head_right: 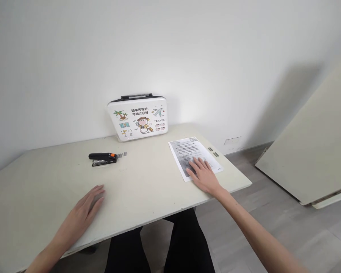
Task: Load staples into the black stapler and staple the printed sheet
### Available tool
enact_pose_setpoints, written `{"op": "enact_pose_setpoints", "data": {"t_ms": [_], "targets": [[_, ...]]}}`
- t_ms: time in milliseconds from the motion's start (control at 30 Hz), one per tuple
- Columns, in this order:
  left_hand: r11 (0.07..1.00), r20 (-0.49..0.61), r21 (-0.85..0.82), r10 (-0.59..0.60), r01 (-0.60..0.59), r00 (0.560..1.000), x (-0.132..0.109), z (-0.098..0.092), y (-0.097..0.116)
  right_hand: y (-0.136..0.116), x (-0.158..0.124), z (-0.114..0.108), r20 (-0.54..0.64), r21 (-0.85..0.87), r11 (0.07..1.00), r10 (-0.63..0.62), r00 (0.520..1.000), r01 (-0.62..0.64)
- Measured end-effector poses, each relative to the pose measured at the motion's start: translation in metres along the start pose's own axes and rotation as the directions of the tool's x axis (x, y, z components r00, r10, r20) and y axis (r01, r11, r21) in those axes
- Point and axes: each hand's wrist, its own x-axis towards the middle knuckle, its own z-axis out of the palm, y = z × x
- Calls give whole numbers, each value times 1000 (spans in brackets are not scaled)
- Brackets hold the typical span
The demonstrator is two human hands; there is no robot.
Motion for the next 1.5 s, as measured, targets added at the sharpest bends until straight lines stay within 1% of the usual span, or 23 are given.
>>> {"op": "enact_pose_setpoints", "data": {"t_ms": [100, 200, 300, 400, 467, 500, 533, 567, 600, 633, 667, 733, 767, 833, 900, 933, 1000, 1067, 1133, 1300, 1400, 1500], "targets": [[1000, -14, 0, 17, -17, 1000, -1, 1, 0, -17, -9, 2, -1, 11, 1000, -23, 1000, 23], [1000, -40, 0, 31, -31, 999, 0, 1, 0, -51, -24, 6, 5, 58, 995, -77, 997, 76], [999, -52, -18, 48, -49, 997, 7, 6, 2, -106, -38, 13, 36, 137, 982, -138, 990, 131], [995, -19, -59, 82, -83, 996, 20, 15, 6, -174, -51, 21, 124, 235, 960, -184, 975, 151], [992, 7, -61, 110, -110, 994, 29, 21, 7, -213, -58, 24, 180, 324, 931, -234, 956, 167], [991, 21, -47, 124, -123, 992, 32, 22, 6, -226, -62, 23, 188, 367, 913, -257, 948, 175], [991, 38, -29, 135, -134, 990, 33, 23, 4, -234, -65, 22, 184, 404, 894, -288, 940, 195], [989, 55, -12, 145, -145, 988, 33, 21, 1, -235, -67, 20, 166, 423, 880, -309, 936, 216], [988, 70, 3, 153, -153, 986, 32, 19, -4, -228, -68, 17, 135, 423, 875, -317, 939, 234], [988, 77, 13, 155, -156, 985, 30, 15, -11, -215, -68, 13, 95, 403, 883, -301, 949, 240], [988, 76, 20, 152, -154, 985, 27, 10, -18, -195, -67, 10, 45, 366, 905, -251, 967, 218], [991, 61, 27, 127, -129, 990, 21, 0, -35, -141, -62, 2, -74, 282, 951, -108, 991, 124], [994, 53, 25, 109, -110, 993, 18, -4, -44, -110, -59, -1, -128, 237, 970, -21, 992, 52], [997, 42, 5, 73, -73, 996, 15, -10, -57, -48, -53, -9, -184, 161, 983, 114, 976, -85], [999, 45, -15, 44, -43, 998, 13, -13, -65, 5, -46, -14, -199, 137, 970, 225, 954, -200], [999, 50, -19, 33, -32, 998, 12, -13, -65, 27, -42, -16, -206, 131, 962, 265, 942, -242], [1000, 59, -21, 18, -17, 998, 10, -13, -62, 59, -32, -15, -210, 113, 949, 313, 926, -295], [1000, 58, -22, 15, -14, 998, 9, -13, -56, 78, -17, -11, -225, 100, 939, 344, 911, -330], [999, 55, -25, 25, -23, 998, 8, -13, -52, 87, 1, -5, -246, 106, 930, 368, 897, -352], [998, 55, -9, 57, -57, 997, 7, -12, -52, 96, 49, 7, -309, 147, 901, 434, 846, -408], [997, 52, 3, 73, -73, 996, 6, -12, -54, 101, 69, 11, -319, 148, 900, 437, 841, -411], [995, 45, -3, 96, -96, 994, 4, -12, -53, 105, 80, 15, -320, 149, 895, 446, 836, -420]]}}
